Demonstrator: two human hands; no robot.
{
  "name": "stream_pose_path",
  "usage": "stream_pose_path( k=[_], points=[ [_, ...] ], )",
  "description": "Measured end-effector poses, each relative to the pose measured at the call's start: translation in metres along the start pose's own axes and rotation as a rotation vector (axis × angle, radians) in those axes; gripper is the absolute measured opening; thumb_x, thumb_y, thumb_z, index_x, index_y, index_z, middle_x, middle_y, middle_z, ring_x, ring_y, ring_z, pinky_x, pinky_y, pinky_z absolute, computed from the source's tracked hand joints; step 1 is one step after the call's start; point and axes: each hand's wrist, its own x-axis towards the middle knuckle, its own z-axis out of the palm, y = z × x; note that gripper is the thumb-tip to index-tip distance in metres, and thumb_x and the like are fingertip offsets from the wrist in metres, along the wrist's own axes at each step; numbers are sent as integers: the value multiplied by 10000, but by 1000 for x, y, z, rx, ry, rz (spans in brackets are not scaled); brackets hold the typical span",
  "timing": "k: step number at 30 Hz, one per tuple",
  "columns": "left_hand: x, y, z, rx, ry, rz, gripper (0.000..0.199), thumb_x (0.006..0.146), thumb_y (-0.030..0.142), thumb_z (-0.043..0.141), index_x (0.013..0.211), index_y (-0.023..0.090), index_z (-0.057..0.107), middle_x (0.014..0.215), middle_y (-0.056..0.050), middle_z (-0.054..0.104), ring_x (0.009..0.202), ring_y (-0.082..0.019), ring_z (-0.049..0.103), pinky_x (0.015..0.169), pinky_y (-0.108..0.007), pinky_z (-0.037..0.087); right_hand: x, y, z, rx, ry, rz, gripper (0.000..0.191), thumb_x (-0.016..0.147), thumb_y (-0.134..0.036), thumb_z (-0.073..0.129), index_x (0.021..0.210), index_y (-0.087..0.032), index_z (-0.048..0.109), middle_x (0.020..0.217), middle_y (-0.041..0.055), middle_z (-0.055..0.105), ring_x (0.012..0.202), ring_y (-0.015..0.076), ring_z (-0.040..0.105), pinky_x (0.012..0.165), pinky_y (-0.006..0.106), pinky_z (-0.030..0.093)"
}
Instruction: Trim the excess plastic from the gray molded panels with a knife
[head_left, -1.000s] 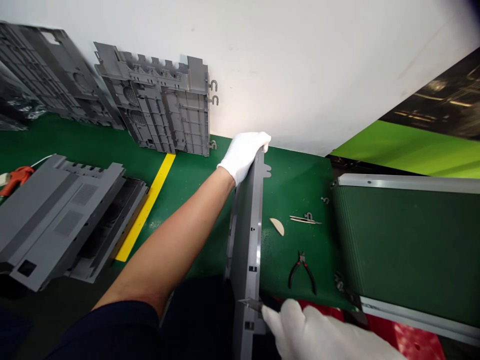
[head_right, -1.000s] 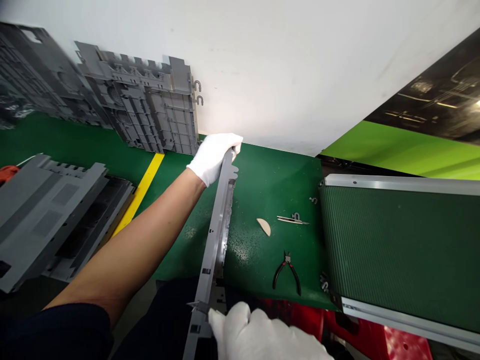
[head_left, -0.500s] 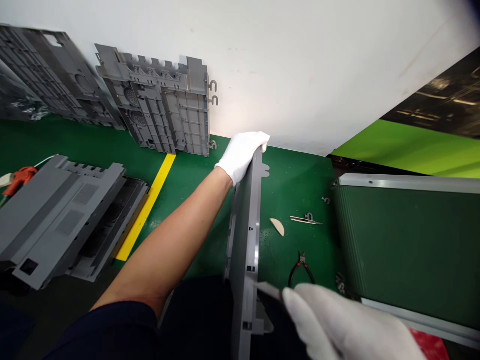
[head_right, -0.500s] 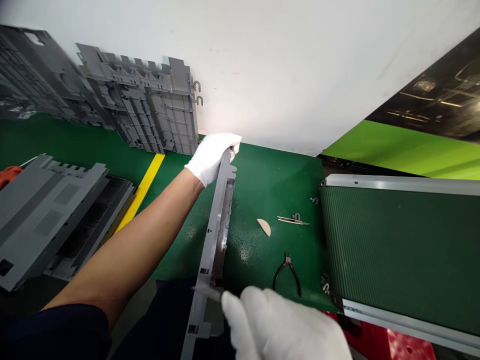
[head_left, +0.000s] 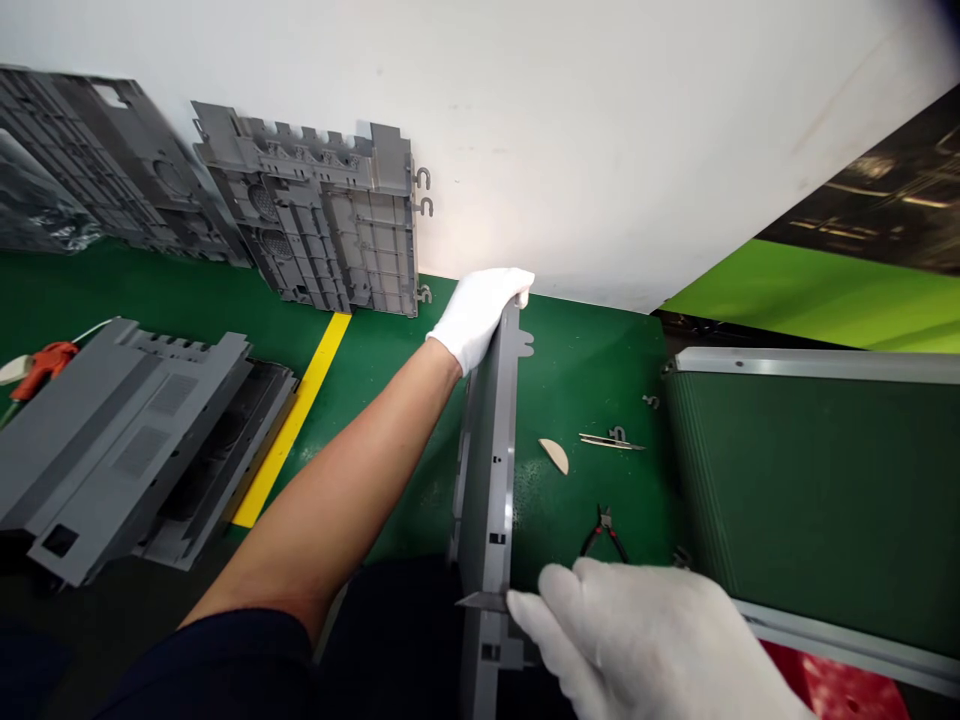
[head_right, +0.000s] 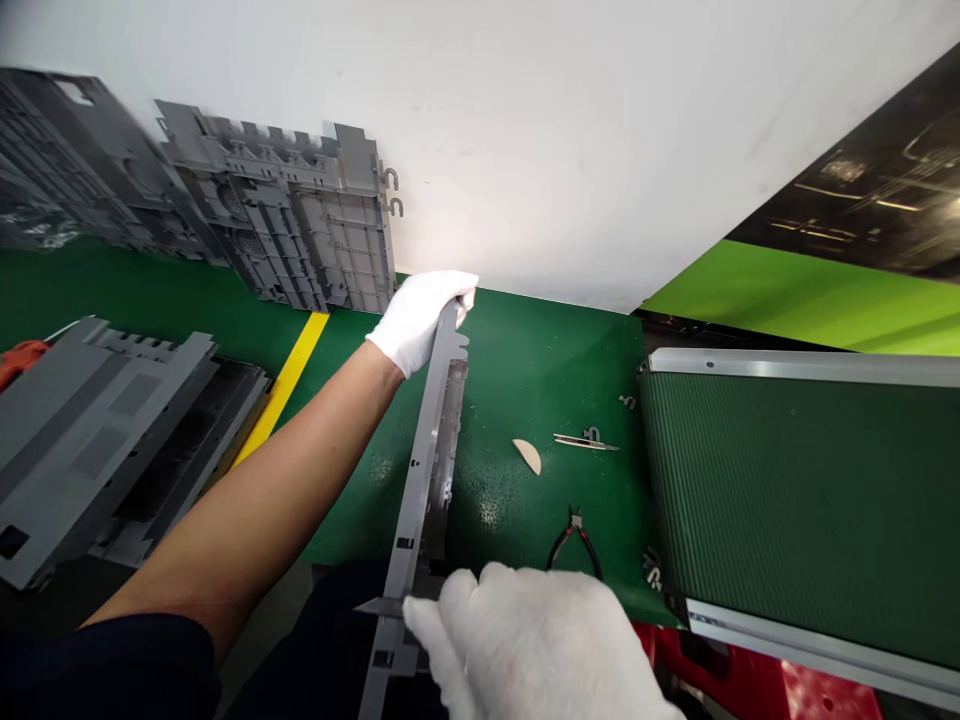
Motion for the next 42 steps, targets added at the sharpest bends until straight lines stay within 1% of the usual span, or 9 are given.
stream_pose_path(
  k=[4, 7, 12, 14, 17, 21, 27, 33, 42],
  points=[
    [0, 2, 1, 1, 9, -20, 325, 834, 299, 556, 536, 185, 497, 525, 10, 476, 534, -120, 424, 582, -289, 332, 10, -6, 0, 308, -106, 242, 369, 756, -571, 725, 653, -280, 523, 542, -63, 586, 407, 111, 477, 377, 250, 249],
    [0, 4, -1, 31, 22, -38, 330, 826, 325, 571, 537, 187, 492, 540, 5, 495, 543, -125, 434, 563, -287, 319, 18, -17, 9, 443, -136, 303, 344, 686, -516, 798, 699, -280, 549, 584, -82, 591, 404, 93, 450, 381, 234, 256],
    [-3, 8, -6, 70, 31, -96, 312, 832, 342, 580, 569, 190, 506, 555, 9, 490, 547, -129, 431, 550, -289, 298, 33, -18, 17, 613, -152, 302, 379, 850, -510, 649, 638, -231, 504, 503, -82, 451, 470, 92, 418, 461, 225, 297],
    [-5, 9, -7, 70, 29, -109, 332, 843, 360, 583, 569, 191, 501, 552, 11, 475, 541, -127, 421, 548, -289, 294, 40, -3, 7, 656, -105, 248, 416, 905, -557, 563, 666, -220, 510, 548, -71, 448, 527, 100, 425, 496, 227, 320],
    [-6, 11, -7, 52, 4, -120, 389, 876, 454, 563, 592, 190, 538, 562, 6, 481, 543, -131, 425, 546, -286, 296, 60, 29, -19, 680, 54, 112, 494, 1008, -576, 314, 760, -216, 544, 638, -47, 478, 610, 122, 450, 589, 247, 378],
    [-2, 10, -10, -4, -77, -132, 452, 880, 551, 549, 629, 179, 600, 624, -17, 536, 577, -137, 459, 568, -278, 333, 104, 59, -56, 389, 220, 26, 492, 1036, -536, 253, 751, -225, 506, 652, -38, 482, 630, 140, 456, 622, 272, 356],
    [4, 17, -19, -35, -245, -167, 451, 911, 526, 516, 684, 154, 633, 699, -36, 588, 679, -150, 497, 675, -278, 388, 159, 53, -81, -219, 211, -4, 464, 1032, -519, 245, 858, -245, 578, 662, -12, 562, 548, 149, 438, 548, 283, 277],
    [1, 24, -17, -17, -235, -167, 442, 923, 498, 501, 648, 161, 584, 658, -8, 541, 656, -141, 477, 670, -282, 377, 164, 43, -88, -468, 229, 4, 598, 996, -627, 180, 910, -296, 671, 656, 19, 628, 562, 195, 545, 547, 300, 323],
    [1, 21, -13, 5, -213, -171, 450, 934, 477, 485, 617, 167, 563, 604, -11, 514, 586, -129, 456, 588, -266, 378, 154, 36, -85, -608, 219, 6, 620, 1007, -584, 183, 876, -248, 687, 621, 54, 625, 562, 206, 578, 565, 317, 350]
  ],
)
